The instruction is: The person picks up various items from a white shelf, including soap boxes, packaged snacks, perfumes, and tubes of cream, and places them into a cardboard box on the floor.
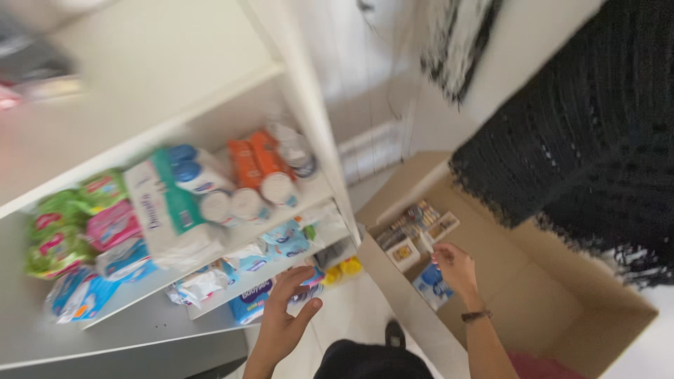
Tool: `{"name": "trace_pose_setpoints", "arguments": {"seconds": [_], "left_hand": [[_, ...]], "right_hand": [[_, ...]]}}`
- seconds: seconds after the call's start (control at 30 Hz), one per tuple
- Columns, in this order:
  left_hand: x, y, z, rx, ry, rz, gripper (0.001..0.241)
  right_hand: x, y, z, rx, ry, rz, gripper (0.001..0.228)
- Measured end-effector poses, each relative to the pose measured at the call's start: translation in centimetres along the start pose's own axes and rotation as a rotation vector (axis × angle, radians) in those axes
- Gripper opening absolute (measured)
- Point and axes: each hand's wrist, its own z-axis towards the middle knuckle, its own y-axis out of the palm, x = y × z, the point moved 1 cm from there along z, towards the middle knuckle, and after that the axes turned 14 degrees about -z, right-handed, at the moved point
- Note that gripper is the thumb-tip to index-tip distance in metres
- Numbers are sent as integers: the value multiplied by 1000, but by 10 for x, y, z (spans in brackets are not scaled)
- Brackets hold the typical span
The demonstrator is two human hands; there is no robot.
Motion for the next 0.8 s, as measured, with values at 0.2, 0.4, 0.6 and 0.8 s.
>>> {"name": "trace_pose_setpoints", "arguments": {"seconds": [0.2, 0.4, 0.6, 0.8], "left_hand": [[11, -41, -13, 73, 65, -72, 49], [4, -86, -44, 206, 103, -120, 48], [1, -127, -75, 305, 156, -144, 50], [-2, -158, -107, 391, 122, -149, 49]], "right_hand": [[-98, -4, -14, 39, -199, 614, 20], [-237, -29, -92, 13, -585, 537, 15], [-380, -58, -186, -39, -1046, 323, 19], [-516, -80, -223, 159, -1695, 5, 19]]}}
